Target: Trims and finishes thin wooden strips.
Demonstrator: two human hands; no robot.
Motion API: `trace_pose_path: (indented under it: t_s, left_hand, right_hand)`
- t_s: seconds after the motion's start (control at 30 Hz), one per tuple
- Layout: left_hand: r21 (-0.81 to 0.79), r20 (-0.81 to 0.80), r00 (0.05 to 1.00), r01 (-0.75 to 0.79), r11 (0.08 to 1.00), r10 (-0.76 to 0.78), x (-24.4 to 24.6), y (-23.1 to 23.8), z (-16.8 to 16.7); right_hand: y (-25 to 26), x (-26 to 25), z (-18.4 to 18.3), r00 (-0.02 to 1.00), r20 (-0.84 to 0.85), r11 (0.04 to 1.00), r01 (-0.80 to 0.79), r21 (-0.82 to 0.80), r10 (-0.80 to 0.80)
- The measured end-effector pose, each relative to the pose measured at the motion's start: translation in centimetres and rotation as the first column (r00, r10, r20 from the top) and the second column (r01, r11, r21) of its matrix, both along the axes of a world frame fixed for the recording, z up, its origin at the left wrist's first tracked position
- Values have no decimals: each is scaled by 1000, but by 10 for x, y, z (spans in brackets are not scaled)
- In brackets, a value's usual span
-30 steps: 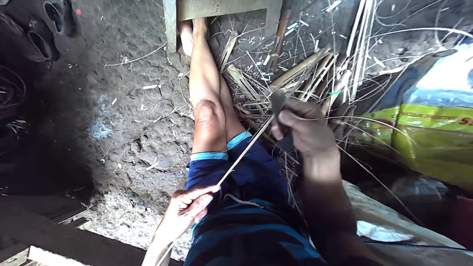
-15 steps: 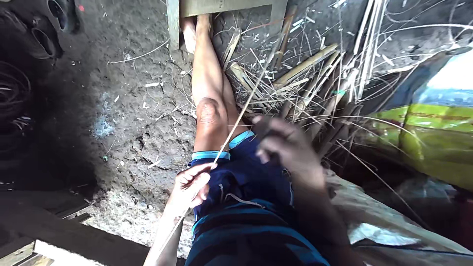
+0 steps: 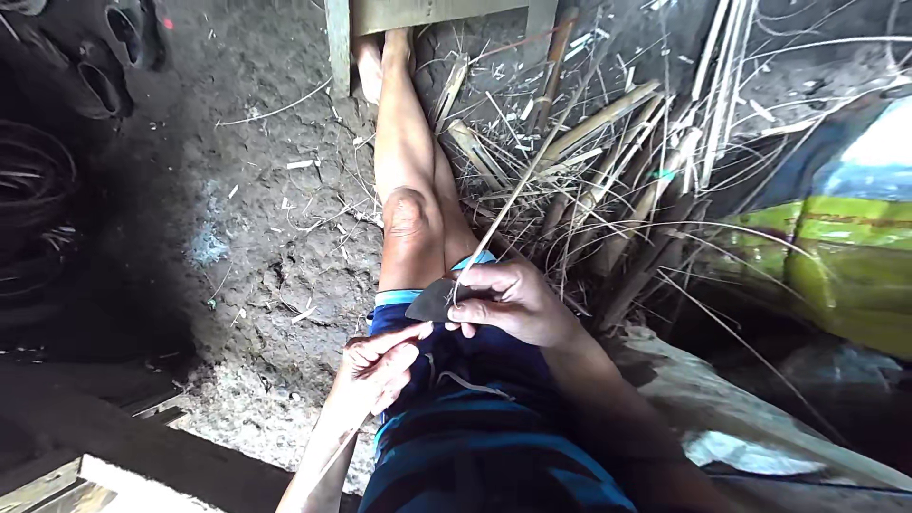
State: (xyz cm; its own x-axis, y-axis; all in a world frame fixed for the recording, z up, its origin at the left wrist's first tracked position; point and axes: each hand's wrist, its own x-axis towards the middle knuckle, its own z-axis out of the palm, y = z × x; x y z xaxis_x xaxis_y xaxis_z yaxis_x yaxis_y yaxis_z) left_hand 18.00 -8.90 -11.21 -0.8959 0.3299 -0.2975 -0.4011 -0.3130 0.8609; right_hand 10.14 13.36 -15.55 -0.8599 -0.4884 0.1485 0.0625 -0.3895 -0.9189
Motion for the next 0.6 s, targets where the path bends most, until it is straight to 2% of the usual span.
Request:
trace_pose_path:
  t_s: [0.13, 0.2, 0.27, 0.33, 0.37, 0.43, 0.47, 0.53, 0.6]
  left_hand:
    - [36, 19, 999, 47, 998, -47, 17, -13, 1]
    - [17, 37, 998, 59, 998, -59, 30, -26, 1]
    - [-39, 55, 997, 51, 998, -49, 42, -41, 2]
    - [-94, 62, 998, 23, 995, -18, 49, -49, 4]
    - [-130, 57, 998, 0, 991, 7, 49, -48, 5]
    - [-206, 22, 999, -30, 978, 35, 44, -38, 6]
    - [-226, -7, 1000, -29, 974, 28, 41, -32, 5]
    - [-235, -55, 998, -5, 972, -8, 32, -23, 3]
    - [-234, -68, 997, 28, 972, -45, 26, -18, 5]
  right_hand:
    - [33, -26, 2, 973, 46, 967, 218, 129, -225]
    - [61, -44, -2, 927, 110, 921, 332, 204, -359]
    - [98, -64, -12, 831, 174, 830, 464, 308, -529]
    - [136, -78, -31, 711, 240, 747, 594, 298, -661]
    - [146, -77, -37, 683, 244, 723, 623, 299, -689]
    - [136, -64, -30, 704, 200, 720, 596, 357, -682]
    - [118, -49, -23, 749, 190, 749, 538, 386, -635]
    - [77, -18, -12, 875, 173, 857, 371, 358, -451]
    - [41, 2, -6, 963, 167, 959, 173, 227, -213]
